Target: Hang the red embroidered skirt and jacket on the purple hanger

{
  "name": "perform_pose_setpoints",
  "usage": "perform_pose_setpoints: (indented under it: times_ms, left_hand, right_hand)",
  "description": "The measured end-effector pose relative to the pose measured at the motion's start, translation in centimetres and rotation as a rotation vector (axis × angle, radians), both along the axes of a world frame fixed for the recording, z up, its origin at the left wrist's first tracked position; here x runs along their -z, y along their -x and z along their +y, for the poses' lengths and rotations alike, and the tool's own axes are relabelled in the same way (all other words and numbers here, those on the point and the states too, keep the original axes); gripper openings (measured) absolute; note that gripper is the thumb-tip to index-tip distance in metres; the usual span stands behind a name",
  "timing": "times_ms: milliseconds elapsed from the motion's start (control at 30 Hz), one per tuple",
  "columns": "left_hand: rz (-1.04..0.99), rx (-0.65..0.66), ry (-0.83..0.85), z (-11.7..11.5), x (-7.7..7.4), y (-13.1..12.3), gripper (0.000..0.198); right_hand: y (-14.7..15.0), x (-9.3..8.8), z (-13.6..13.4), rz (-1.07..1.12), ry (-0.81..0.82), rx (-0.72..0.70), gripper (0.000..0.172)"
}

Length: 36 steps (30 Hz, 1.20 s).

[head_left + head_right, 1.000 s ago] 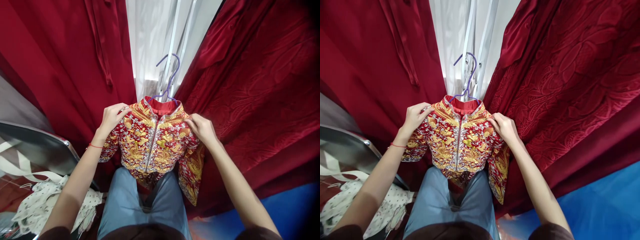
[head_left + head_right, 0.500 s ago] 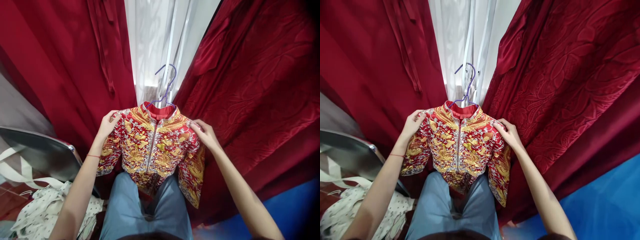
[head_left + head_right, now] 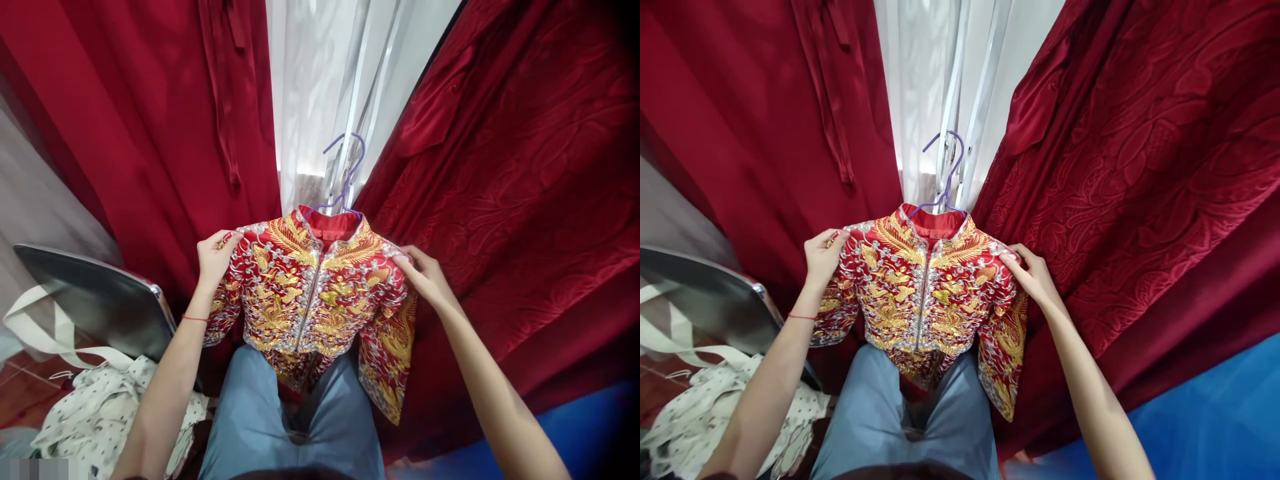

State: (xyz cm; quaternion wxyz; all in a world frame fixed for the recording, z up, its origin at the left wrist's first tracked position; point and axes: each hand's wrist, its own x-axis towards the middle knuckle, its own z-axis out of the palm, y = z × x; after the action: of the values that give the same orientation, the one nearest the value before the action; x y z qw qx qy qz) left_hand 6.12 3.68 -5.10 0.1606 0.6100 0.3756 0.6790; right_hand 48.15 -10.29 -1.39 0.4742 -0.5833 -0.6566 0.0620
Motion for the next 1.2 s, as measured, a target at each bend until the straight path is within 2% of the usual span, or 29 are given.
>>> perform_pose_setpoints:
  times_ms: [100, 200, 300, 400, 500, 600, 733, 1033, 1200]
  left_hand:
    - [-0.008, -0.090, -0.066, -0.1, 0.5, 0.1, 0.037]
    - [0.042, -0.032, -0.019, 0.2, 0.2, 0.2, 0.039]
    - [0.318, 0.006, 0.044, 0.3, -1.7, -0.4, 0.038]
    - [0.611, -0.077, -0.019, -0.1, -4.5, -2.5, 0.037]
    - [0.739, -0.153, -0.087, -0.3, -6.2, -5.2, 0.047]
    - [0.691, -0.193, -0.086, 0.2, -5.8, -6.5, 0.057]
    - [0.596, -0.170, -0.127, 0.6, -4.6, -6.5, 0.060]
    - [0.557, -0.311, -0.152, 0.0, -3.8, -7.5, 0.056]
    - [0.572, -0.337, -0.185, -0.1, -3.5, -7.3, 0.054]
  right_hand:
    - [0.0, 0.5, 0.0, -0.019, -0.096, 0.085, 0.040]
    - [0.4, 0.7, 0.4, -0.061, -0.132, 0.119, 0.040]
    - [1.3, 0.3, 1.1, -0.198, -0.173, 0.139, 0.039]
    - [2.8, -0.5, 1.8, -0.348, -0.171, 0.207, 0.040]
    - [3.9, -1.0, 2.4, -0.448, -0.126, 0.332, 0.044]
    - [4.4, -0.7, 2.9, -0.456, -0.121, 0.368, 0.049]
    - [4.4, 0.0, 3.0, -0.448, -0.185, 0.388, 0.051]
    - [5.5, 0.7, 3.0, -0.335, -0.232, 0.496, 0.052]
    - [5.8, 0.9, 3.1, -0.298, -0.246, 0.513, 0.051]
